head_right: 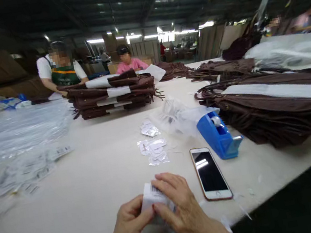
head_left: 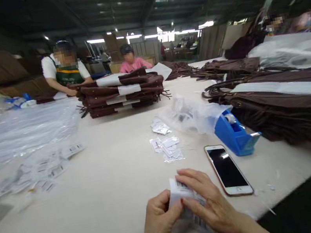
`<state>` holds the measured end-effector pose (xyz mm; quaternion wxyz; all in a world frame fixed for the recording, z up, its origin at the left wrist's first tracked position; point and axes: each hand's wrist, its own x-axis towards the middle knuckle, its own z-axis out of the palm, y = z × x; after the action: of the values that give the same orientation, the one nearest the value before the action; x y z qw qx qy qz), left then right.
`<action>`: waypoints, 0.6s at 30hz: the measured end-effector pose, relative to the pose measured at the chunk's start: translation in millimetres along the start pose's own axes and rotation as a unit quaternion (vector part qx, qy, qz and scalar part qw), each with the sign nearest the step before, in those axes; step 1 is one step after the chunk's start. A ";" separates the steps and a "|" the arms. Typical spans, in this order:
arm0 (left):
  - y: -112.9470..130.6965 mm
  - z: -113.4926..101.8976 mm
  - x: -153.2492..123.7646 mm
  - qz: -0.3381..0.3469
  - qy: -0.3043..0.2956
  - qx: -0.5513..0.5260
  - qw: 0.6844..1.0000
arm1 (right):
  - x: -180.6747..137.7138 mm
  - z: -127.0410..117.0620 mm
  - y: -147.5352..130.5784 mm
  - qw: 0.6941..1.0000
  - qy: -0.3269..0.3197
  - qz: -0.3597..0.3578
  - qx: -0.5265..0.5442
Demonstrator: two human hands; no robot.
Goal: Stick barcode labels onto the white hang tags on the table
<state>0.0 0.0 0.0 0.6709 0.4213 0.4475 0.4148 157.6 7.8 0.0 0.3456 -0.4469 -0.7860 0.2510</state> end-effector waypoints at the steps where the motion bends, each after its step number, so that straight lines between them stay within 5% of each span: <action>1: 2.5 1.0 -0.9 0.005 -0.009 -0.001 1.000 | -2.1 0.3 -2.3 1.000 -0.006 0.010 0.013; 18: -3.4 1.7 -12.0 -0.012 0.004 0.109 0.994 | -17.9 20.0 -8.4 0.991 0.018 0.072 0.114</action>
<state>-0.8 -12.6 0.3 0.6242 0.4849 0.4977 0.3571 144.2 -13.6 -12.5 0.3896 -0.4643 -0.7119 0.3547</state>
